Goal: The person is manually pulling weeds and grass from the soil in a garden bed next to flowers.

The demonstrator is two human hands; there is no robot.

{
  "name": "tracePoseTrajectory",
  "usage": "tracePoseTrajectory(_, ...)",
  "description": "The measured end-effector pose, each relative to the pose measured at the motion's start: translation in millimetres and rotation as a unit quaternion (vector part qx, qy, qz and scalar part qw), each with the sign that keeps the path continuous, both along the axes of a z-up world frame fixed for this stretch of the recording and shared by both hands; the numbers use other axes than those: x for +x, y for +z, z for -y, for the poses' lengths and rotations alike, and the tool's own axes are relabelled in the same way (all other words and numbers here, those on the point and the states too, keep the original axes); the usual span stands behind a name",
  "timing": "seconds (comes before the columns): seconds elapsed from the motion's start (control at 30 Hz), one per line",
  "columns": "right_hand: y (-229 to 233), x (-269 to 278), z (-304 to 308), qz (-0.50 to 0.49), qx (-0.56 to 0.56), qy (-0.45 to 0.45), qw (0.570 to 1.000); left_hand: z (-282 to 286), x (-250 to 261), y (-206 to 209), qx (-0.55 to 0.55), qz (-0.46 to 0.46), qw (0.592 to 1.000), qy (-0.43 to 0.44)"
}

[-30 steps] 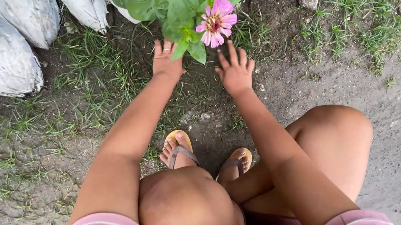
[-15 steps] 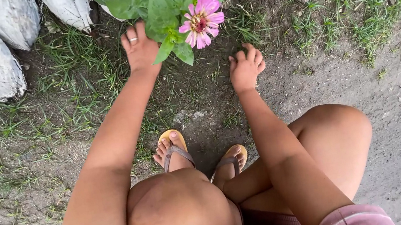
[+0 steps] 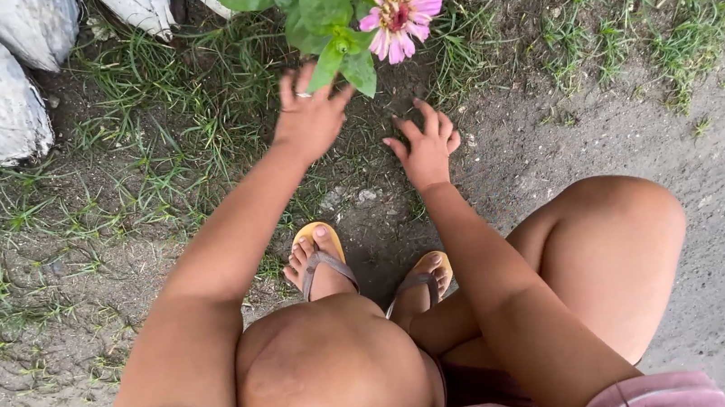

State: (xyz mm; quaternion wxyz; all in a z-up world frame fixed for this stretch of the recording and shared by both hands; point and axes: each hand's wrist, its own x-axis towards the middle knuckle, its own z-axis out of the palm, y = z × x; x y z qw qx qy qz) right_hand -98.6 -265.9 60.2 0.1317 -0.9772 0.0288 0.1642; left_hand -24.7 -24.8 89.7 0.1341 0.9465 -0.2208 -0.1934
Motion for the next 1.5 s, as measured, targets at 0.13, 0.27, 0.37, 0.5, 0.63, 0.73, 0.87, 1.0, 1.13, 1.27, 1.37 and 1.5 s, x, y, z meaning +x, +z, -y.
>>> tracePoseTrajectory(0.13, -36, 7, 17, 0.059, 0.003, -0.046, 0.997, 14, -24, -60, 0.002, -0.014, 0.997, -0.075)
tracePoseTrajectory(0.27, -49, 15, 32, 0.1, -0.008, -0.103, 0.99, 6, -23, -66, 0.007, -0.021, 0.992, -0.126)
tracePoseTrajectory(0.37, -31, 13, 32, 0.082, -0.002, -0.104, 0.991, 4, -21, -57, -0.023, -0.023, 0.987, -0.158)
tracePoseTrajectory(0.5, 5, -3, 11, 0.018, 0.016, 0.048, 0.999, 15, -36, -98, -0.086, 0.073, 0.972, -0.207)
tracePoseTrajectory(0.63, -6, -21, 4, -0.007, 0.059, 0.051, 0.997, 23, -41, -89, -0.132, 0.145, 0.958, -0.21)
tracePoseTrajectory(0.73, -15, -19, 0, 0.028, 0.078, 0.06, 0.995, 24, -37, -84, -0.141, 0.135, 0.961, -0.195)
tracePoseTrajectory(0.87, -33, -19, -7, 0.085, 0.058, 0.058, 0.993, 21, -17, -55, -0.134, 0.017, 0.989, -0.062)
tracePoseTrajectory(1.0, -38, -14, -13, 0.116, 0.02, 0.1, 0.988, 14, -1, -99, -0.123, 0.01, 0.991, 0.047)
tracePoseTrajectory(1.13, -42, -19, -17, 0.136, 0.012, 0.093, 0.986, 13, -8, -18, -0.091, -0.05, 0.995, 0.001)
tracePoseTrajectory(1.27, -43, -25, -25, 0.161, -0.014, 0.045, 0.986, 23, -30, -29, -0.029, -0.005, 0.991, -0.131)
tracePoseTrajectory(1.37, -48, -25, -24, 0.167, -0.022, 0.023, 0.985, 38, -44, -38, 0.022, 0.017, 0.989, -0.148)
tracePoseTrajectory(1.5, -45, -28, -28, 0.163, 0.005, -0.024, 0.986, 45, -59, -72, 0.102, 0.009, 0.985, -0.137)
